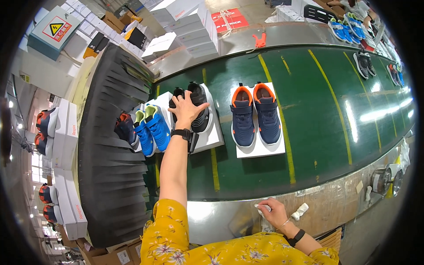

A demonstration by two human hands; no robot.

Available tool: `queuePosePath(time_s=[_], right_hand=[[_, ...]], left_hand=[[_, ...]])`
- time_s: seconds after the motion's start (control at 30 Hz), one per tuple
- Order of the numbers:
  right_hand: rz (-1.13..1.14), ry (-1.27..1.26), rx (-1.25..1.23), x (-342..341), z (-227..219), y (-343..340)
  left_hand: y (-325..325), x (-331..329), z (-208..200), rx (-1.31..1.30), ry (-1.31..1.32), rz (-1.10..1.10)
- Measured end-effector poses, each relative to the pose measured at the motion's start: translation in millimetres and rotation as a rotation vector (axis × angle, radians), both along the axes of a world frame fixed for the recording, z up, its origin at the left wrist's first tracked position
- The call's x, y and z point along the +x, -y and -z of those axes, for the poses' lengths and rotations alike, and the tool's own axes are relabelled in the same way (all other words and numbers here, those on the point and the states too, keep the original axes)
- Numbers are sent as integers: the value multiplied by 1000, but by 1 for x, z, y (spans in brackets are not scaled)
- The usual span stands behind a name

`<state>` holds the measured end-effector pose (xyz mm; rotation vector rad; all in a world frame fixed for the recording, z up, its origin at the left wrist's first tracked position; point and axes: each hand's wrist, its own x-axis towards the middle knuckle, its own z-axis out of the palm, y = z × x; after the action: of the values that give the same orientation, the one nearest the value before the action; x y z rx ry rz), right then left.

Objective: Inspecting shoe outsoles and packing shoes into boxes on an assembly line.

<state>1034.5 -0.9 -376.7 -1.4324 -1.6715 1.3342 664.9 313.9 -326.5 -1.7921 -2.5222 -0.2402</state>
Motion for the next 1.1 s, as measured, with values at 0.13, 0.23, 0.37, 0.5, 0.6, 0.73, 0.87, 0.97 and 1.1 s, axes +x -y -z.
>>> queuePosePath(time_s=[0.13, 0.23, 0.37, 0.5, 0.6, 0.73, 0.87, 0.97, 1.1], right_hand=[[53, -14, 42, 6, 2, 2], [109, -24, 69, 14, 5, 10], [70, 6, 77, 26, 9, 19], [51, 5, 83, 29, 8, 24], [-66, -6, 62, 24, -6, 23], [-184, -49, 30, 29, -16, 34], [-282, -52, 79, 37, -20, 46], [-345, -20, 101, 47, -18, 53], [-349, -51, 49, 52, -18, 61]], left_hand=[[0, -12, -5, 37, 43, -39], [30, -17, -19, 142, 196, 7], [115, -59, -17, 450, 782, 9], [231, -3, -58, 323, 2366, 31], [287, 5, -29, 408, 1864, 2], [380, 43, 29, 373, 929, 9], [413, 46, 55, 314, 94, 112], [421, 70, 40, 331, 120, 159], [431, 89, 35, 355, 80, 206]])
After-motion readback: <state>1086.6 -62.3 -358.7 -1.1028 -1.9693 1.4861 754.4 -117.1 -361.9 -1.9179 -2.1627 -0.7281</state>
